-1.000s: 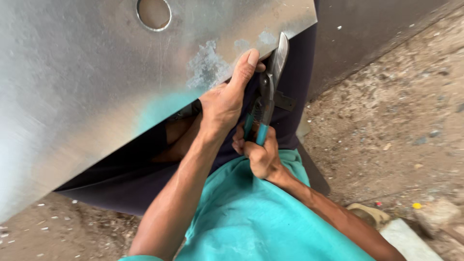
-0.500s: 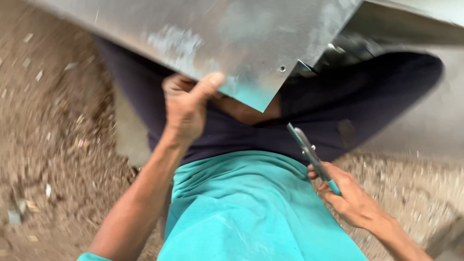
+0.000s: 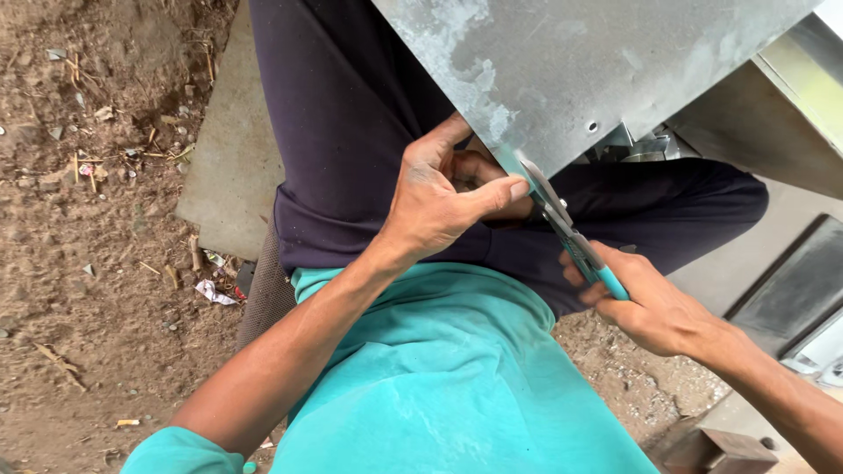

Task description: The person uses tin snips to cut a large metal sheet resting on their lap. They repeatedly snip along the edge to create a jagged cut line and remove small metal pieces.

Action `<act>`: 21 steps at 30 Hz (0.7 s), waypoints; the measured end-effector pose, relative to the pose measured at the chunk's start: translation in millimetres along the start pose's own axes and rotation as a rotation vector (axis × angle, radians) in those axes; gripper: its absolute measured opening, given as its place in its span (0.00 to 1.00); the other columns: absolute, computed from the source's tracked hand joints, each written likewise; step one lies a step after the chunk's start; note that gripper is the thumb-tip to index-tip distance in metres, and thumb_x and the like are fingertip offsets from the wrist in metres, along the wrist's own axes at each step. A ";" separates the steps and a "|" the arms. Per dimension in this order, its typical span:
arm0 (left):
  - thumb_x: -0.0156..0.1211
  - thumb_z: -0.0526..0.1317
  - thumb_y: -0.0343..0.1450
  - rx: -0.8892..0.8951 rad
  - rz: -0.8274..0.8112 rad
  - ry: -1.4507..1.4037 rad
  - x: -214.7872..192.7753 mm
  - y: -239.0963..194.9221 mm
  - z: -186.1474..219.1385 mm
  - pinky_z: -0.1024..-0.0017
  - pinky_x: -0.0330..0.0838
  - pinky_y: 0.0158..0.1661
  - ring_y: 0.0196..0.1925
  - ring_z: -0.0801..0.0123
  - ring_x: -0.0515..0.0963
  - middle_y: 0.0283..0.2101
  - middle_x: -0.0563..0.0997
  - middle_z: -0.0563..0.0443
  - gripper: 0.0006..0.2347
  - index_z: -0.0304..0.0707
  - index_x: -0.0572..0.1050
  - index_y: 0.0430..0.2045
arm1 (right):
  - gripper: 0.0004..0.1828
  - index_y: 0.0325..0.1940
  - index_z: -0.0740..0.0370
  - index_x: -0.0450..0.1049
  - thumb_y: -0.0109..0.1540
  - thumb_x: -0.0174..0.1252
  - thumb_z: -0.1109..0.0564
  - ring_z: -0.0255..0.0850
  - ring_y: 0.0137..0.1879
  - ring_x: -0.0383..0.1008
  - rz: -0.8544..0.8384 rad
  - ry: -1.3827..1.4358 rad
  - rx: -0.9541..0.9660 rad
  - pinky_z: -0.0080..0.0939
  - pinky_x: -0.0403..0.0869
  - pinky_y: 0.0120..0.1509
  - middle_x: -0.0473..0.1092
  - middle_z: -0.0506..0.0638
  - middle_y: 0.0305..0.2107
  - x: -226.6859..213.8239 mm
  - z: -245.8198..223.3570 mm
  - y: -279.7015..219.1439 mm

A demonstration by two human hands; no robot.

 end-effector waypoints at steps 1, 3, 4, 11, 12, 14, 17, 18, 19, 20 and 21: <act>0.70 0.30 0.69 0.018 -0.013 -0.024 0.2 0.4 0.1 0.79 0.80 0.42 0.40 0.76 0.84 0.47 0.83 0.45 0.22 0.24 0.72 0.57 | 0.29 0.53 0.64 0.68 0.47 0.51 0.61 0.46 0.38 0.76 0.018 -0.069 -0.016 0.46 0.76 0.45 0.73 0.55 0.37 -2.1 -3.9 0.5; 0.71 0.30 0.70 0.000 -0.028 -0.044 0.3 0.1 -3.1 0.78 0.80 0.43 0.39 0.76 0.83 0.46 0.82 0.45 0.20 0.23 0.73 0.55 | 0.15 0.39 0.67 0.70 0.49 0.51 0.61 0.45 0.34 0.72 0.050 -0.199 -0.045 0.46 0.73 0.40 0.71 0.54 0.26 -2.8 -7.5 0.1; 0.71 0.30 0.70 -0.007 -0.036 -0.054 -0.4 0.6 -4.3 0.78 0.80 0.43 0.39 0.76 0.83 0.46 0.82 0.44 0.19 0.23 0.73 0.54 | 0.11 0.37 0.67 0.70 0.51 0.52 0.61 0.45 0.32 0.71 0.065 -0.218 -0.018 0.47 0.72 0.39 0.70 0.55 0.24 -3.3 -6.8 1.5; 0.71 0.30 0.69 -0.054 -0.056 -0.126 -5.7 0.8 -12.5 0.76 0.79 0.39 0.36 0.77 0.82 0.40 0.82 0.47 0.16 0.25 0.74 0.49 | 0.12 0.36 0.62 0.70 0.48 0.53 0.63 0.41 0.32 0.74 0.012 -0.056 -0.107 0.44 0.73 0.38 0.73 0.51 0.24 -8.8 -26.9 1.3; 0.71 0.30 0.70 -0.062 -0.068 -0.113 -5.2 0.0 -12.7 0.76 0.79 0.39 0.36 0.76 0.82 0.38 0.83 0.47 0.15 0.25 0.75 0.48 | 0.14 0.38 0.61 0.70 0.48 0.53 0.62 0.39 0.34 0.75 0.008 -0.001 -0.159 0.43 0.73 0.40 0.74 0.49 0.26 -8.5 -33.0 1.1; 0.71 0.30 0.70 -0.078 -0.097 -0.135 -5.6 0.4 -10.1 0.76 0.78 0.38 0.35 0.76 0.81 0.36 0.83 0.49 0.14 0.25 0.75 0.47 | 0.07 0.34 0.64 0.70 0.52 0.55 0.61 0.46 0.29 0.70 0.020 -0.167 0.016 0.48 0.70 0.37 0.69 0.56 0.21 -6.3 -29.3 1.9; 0.71 0.29 0.68 -0.148 -0.161 -0.181 -11.4 4.3 -5.5 0.75 0.76 0.37 0.33 0.75 0.80 0.33 0.82 0.50 0.15 0.28 0.76 0.48 | 0.06 0.32 0.65 0.70 0.53 0.55 0.61 0.48 0.27 0.69 0.074 -0.234 0.080 0.50 0.70 0.36 0.67 0.57 0.18 -6.1 -26.9 3.8; 0.72 0.29 0.66 -0.195 -0.194 -0.149 -22.1 11.8 -1.8 0.74 0.77 0.37 0.33 0.74 0.80 0.32 0.82 0.51 0.17 0.28 0.76 0.49 | 0.07 0.33 0.65 0.71 0.52 0.54 0.61 0.47 0.27 0.70 0.098 -0.224 0.069 0.49 0.70 0.36 0.68 0.56 0.18 -5.2 -23.1 4.7; 0.72 0.29 0.64 -0.241 -0.228 -0.116 -29.0 15.4 2.4 0.73 0.78 0.37 0.32 0.73 0.81 0.31 0.82 0.51 0.20 0.29 0.77 0.50 | 0.09 0.34 0.65 0.69 0.51 0.54 0.61 0.45 0.27 0.71 0.104 -0.190 -0.052 0.48 0.71 0.35 0.69 0.53 0.19 -2.9 -23.2 6.0; 0.70 0.31 0.65 -0.223 -0.239 -0.038 -34.5 15.6 10.8 0.74 0.77 0.41 0.37 0.76 0.80 0.34 0.82 0.54 0.18 0.29 0.76 0.50 | 0.11 0.35 0.66 0.68 0.50 0.53 0.61 0.43 0.28 0.72 0.117 -0.150 -0.173 0.46 0.71 0.35 0.69 0.51 0.20 -0.1 -20.8 6.5; 0.67 0.32 0.67 -0.204 -0.250 0.040 -39.2 15.0 20.0 0.75 0.76 0.46 0.41 0.78 0.80 0.38 0.82 0.57 0.17 0.30 0.75 0.50 | 0.13 0.37 0.66 0.67 0.49 0.53 0.61 0.41 0.29 0.73 0.132 -0.110 -0.294 0.44 0.72 0.35 0.70 0.49 0.21 2.1 -15.8 4.4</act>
Point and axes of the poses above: each hand's wrist, its own y-axis towards the middle knuckle, its own x-axis out of the palm, z = x × y, the point moved 6 cm from there along y, towards the middle knuckle
